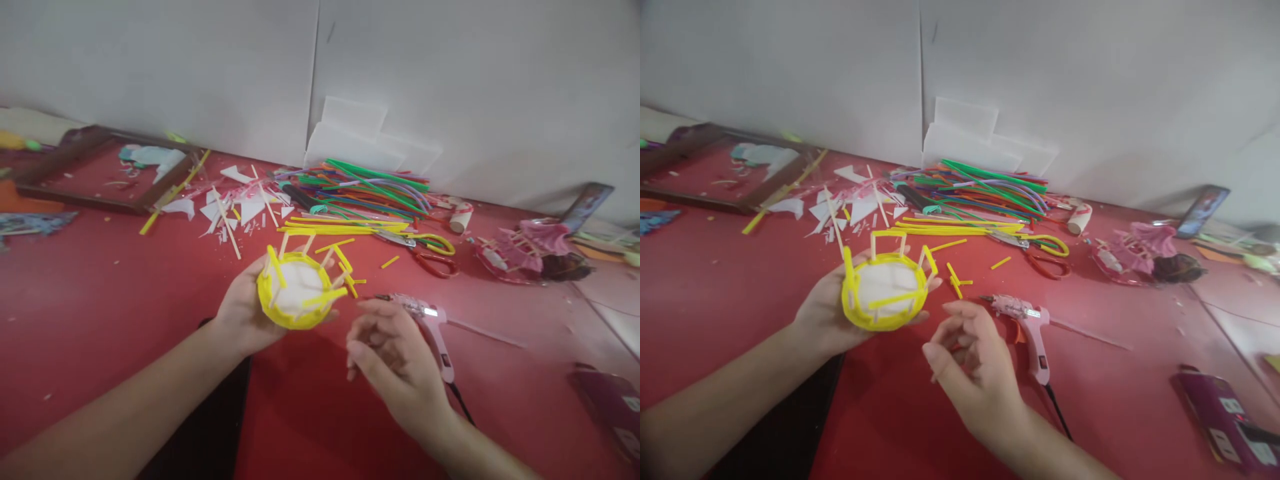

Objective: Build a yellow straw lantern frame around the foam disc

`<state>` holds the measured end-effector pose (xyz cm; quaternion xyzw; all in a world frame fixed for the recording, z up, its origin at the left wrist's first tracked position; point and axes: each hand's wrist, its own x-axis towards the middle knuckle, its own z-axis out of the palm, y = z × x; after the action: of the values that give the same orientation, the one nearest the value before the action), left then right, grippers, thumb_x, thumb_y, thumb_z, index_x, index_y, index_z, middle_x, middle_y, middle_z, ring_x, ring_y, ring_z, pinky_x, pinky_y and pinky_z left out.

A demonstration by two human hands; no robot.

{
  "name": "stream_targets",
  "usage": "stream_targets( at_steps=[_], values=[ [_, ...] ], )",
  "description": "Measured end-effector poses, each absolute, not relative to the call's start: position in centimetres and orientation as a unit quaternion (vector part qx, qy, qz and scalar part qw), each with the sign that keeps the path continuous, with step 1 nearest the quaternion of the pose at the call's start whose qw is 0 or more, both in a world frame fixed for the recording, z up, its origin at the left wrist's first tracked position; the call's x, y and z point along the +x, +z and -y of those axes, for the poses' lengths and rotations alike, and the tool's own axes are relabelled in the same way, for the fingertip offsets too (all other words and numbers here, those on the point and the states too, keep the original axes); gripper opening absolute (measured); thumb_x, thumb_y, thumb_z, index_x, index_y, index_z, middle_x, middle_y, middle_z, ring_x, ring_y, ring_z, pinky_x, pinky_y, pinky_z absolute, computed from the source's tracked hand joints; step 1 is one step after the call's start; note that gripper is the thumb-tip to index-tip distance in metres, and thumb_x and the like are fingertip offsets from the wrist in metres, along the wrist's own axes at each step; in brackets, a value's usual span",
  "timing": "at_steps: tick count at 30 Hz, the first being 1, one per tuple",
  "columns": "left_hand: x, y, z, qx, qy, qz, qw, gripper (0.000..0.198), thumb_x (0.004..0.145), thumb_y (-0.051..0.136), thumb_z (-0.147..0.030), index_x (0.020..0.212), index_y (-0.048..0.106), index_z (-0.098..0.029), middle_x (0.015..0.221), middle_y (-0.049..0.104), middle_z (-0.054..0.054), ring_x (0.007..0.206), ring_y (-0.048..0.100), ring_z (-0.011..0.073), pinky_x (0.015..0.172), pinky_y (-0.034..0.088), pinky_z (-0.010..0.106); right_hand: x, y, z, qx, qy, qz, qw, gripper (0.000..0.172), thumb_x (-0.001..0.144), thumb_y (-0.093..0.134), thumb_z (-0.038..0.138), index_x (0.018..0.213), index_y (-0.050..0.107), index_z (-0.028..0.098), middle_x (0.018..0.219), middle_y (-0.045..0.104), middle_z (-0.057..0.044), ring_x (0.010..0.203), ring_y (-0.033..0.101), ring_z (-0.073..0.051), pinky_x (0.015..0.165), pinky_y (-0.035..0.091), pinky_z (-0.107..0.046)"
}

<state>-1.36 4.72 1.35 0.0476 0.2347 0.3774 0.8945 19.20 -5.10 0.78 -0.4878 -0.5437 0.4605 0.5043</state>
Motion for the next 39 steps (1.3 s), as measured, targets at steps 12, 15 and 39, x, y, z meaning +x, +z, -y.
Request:
stream_targets(
  at_steps=[12, 15, 39],
  values=[
    [-0.2, 1.5, -3.6, 0.22, 0.32, -0.278, 0.879, 0.055, 0.092, 0.059, -0.019, 0.147, 0.058, -0.02, 0.121, 0.078, 0.012, 0.106, 0.077, 0.0272, 0.095, 0.06, 0.037, 20.4, -0.5, 3.7, -0.495, 0.339, 0.595, 0.534, 0.012, 0.095, 0.07, 0.029, 0.105, 0.074, 0.025, 0.077, 0.074, 0.0, 0.063, 0.073, -0.014, 0.057, 0.062, -0.022],
    [-0.3, 1.6, -3.5, 0.237, 0.314, -0.288, 0.873, 0.051, 0.093, 0.063, -0.023, 0.144, 0.061, -0.023, 0.131, 0.074, 0.011, 0.111, 0.076, 0.0251, 0.094, 0.061, 0.034, 21.1, -0.2, 3.6, -0.518, 0.281, 0.626, 0.51, 0.012, 0.092, 0.07, 0.022, 0.1, 0.078, 0.026, 0.082, 0.079, -0.001, 0.069, 0.075, -0.015, 0.063, 0.063, -0.022],
    [-1.5, 0.5, -3.2, 0.261, 0.296, -0.148, 0.907, 0.04, 0.097, 0.062, -0.037, 0.135, 0.068, -0.027, 0.135, 0.071, 0.009, 0.116, 0.07, 0.0276, 0.092, 0.059, 0.037, 20.7, -0.3, 3.5, -0.514, 0.174, 0.662, 0.516, 0.013, 0.094, 0.062, 0.016, 0.091, 0.072, 0.024, 0.072, 0.07, 0.0, 0.059, 0.065, -0.015, 0.053, 0.055, -0.024]
  ],
)
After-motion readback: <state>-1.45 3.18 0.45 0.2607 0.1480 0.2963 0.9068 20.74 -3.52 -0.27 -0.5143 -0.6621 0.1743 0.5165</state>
